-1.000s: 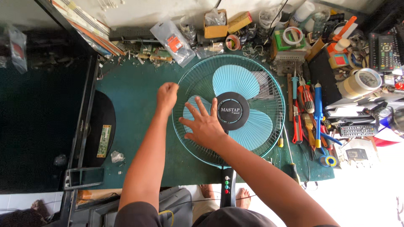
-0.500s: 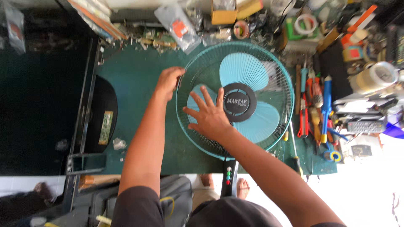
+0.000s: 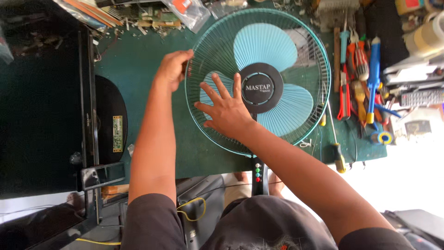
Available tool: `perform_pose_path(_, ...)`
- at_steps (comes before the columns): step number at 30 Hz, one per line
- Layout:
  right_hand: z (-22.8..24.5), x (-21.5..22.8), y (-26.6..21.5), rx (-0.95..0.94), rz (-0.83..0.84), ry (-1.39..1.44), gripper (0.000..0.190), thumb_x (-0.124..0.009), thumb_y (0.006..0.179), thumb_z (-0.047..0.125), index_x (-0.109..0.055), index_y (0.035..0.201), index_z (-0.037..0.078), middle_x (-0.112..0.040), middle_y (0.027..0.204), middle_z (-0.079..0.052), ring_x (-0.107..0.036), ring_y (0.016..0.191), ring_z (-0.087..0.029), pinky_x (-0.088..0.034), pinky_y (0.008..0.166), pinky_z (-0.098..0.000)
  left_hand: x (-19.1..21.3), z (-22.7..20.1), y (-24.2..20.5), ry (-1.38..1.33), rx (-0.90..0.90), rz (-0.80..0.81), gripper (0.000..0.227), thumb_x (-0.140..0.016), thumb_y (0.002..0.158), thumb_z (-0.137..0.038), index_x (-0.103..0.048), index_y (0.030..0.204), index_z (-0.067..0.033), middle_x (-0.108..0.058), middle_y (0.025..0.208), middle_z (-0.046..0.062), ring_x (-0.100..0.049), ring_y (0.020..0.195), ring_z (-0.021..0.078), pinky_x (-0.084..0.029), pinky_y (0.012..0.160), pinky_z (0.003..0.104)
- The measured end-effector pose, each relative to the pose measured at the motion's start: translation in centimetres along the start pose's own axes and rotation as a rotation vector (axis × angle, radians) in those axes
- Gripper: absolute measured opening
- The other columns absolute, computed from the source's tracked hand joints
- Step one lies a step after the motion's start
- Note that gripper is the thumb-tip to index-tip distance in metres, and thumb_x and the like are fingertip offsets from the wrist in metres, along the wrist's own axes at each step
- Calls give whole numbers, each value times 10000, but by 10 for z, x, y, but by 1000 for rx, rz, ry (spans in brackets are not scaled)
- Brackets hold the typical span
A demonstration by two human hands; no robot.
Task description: The person assembles a standing fan by attaching the motor housing to the stand, securing the fan blades, and fastening the front and rear wire cages. The person then adjusts the fan head and tests the rotation.
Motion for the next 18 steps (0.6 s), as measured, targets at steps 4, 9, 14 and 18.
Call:
perform_pose_path(4, 1, 0, -1, -9, -30, 32, 666, -869, 799, 554, -686, 1410, 364, -412, 1690, -106, -159, 1638, -453, -72, 1167, -926, 4, -4, -7, 50, 41, 30, 298, -850, 921, -363, -761, 1013, -93, -605, 759, 59, -677, 638, 189, -588, 505, 308)
perform_pose_path(9, 0, -1, -1, -10, -53, 53, 664, -907, 765, 529, -712, 1377, 360, -424, 1685, -109, -149, 1639, -457, -52, 1156, -936, -1, -1, -15, -41, -44, 113, 357, -780, 1003, -405, -685, 1019, -61, -611, 835, 103, -659, 686, 207, -558, 511, 326)
perform_pose_path(14, -1, 2, -3, -5, -67, 34, 675, -900, 753, 552, -708, 1372, 365, -444, 1672, -101, -174, 1633, -455, -83, 1164, -929, -7, -1, -16, -38, -82, 140, 347, -729, 1031, -441, -647, 1019, -104, -604, 838, 44, -647, 709, 157, -566, 557, 288)
perform_pose_path(18, -2, -1, -1, 6, -66, 41, 692, -893, 755, 558, -693, 1390, 368, -439, 1675, -96, -181, 1631, -456, -94, 1161, -931, 0, 14, 22, -40, -65, 33, 250, -793, 965, -338, -700, 977, -106, -647, 800, 94, -673, 659, 211, -618, 521, 369)
Point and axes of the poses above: each hand's wrist, its own y-axis towards the middle knuckle, its own x-axis out of the back of the hand, z = x × y, the point moved 3 cm from there along y, towards the middle knuckle
